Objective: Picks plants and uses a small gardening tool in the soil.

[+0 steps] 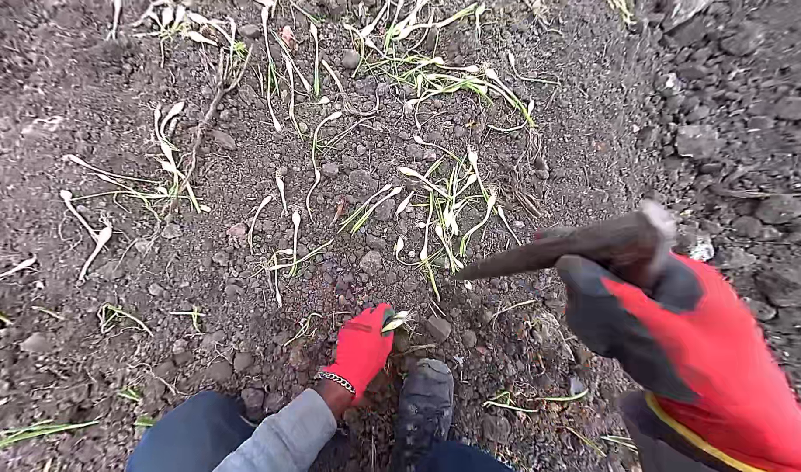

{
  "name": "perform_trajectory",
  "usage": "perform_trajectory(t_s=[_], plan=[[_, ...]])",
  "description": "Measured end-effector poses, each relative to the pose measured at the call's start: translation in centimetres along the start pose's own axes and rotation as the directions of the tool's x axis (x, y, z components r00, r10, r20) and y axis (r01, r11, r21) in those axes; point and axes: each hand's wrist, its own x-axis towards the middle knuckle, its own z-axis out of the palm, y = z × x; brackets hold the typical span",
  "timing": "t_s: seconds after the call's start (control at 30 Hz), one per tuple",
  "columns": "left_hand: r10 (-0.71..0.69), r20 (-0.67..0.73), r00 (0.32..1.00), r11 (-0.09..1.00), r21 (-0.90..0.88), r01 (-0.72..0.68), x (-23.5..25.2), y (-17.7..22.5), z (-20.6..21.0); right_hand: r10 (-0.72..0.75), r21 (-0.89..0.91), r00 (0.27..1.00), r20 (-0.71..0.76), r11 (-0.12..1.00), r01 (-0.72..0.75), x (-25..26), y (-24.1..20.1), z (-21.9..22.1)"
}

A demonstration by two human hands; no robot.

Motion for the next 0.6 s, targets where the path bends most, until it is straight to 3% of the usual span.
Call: perform_trajectory(t_s=[0.07, 0.13, 0.2, 0.27, 0.3, 0.33, 0.4, 0.47, 0.53, 0.6], plan=[[0.058, -0.205, 0.977, 0.991, -0.110, -0.082, -1.0, -0.8, -2.1, -0.254, 0.134, 0.966, -0.055, 0.957, 0.259, 0.9, -3.8, 0.8], [0.089, -0.389, 0.917, 0.974, -0.157, -0.161, -1.1, -1.0, -5.8, -0.406, 0.022, 0.907, -0.109, 0.912, 0.410, 3.2, -5.0, 4.0], [0.089, -0.527, 0.845, 0.978, -0.114, -0.174, -0.7, -0.8, -9.7, -0.327, -0.253, 0.945, -0.001, 0.914, 0.316, 5.5, -0.7, 9.3], [0.077, -0.589, 0.805, 0.992, -0.039, -0.124, 0.3, 0.2, -12.1, -0.089, -0.416, 0.981, 0.170, 0.896, 0.154, 6.3, 8.7, 15.1], [0.085, -0.577, 0.812, 0.995, 0.002, -0.103, 1.5, 1.0, -12.1, -0.015, -0.454, 0.973, 0.232, 0.883, 0.122, 6.1, 12.7, 16.2], [0.088, -0.502, 0.860, 0.996, 0.048, -0.074, 2.8, 2.0, -11.1, 0.060, -0.457, 0.962, 0.266, 0.886, 0.071, 5.7, 14.5, 15.8], [0.051, -0.200, 0.978, 0.987, 0.163, -0.018, 5.3, 3.7, -6.3, 0.131, -0.384, 0.963, 0.235, 0.923, -0.032, 4.8, 13.7, 12.2], [0.042, 0.041, 0.998, 0.979, 0.197, -0.049, 6.6, 3.9, -1.6, 0.116, -0.315, 0.983, 0.143, 0.947, -0.066, 2.8, 11.8, 8.4], [0.027, 0.080, 0.996, 0.981, 0.187, -0.041, 6.8, 3.6, -1.8, 0.122, -0.360, 0.989, 0.082, 0.929, -0.085, 0.7, 12.8, 6.9], [0.039, -0.082, 0.996, 0.991, 0.128, -0.029, 5.4, 3.1, -3.5, 0.190, -0.434, 0.978, 0.084, 0.891, -0.136, -0.7, 15.9, 7.8]])
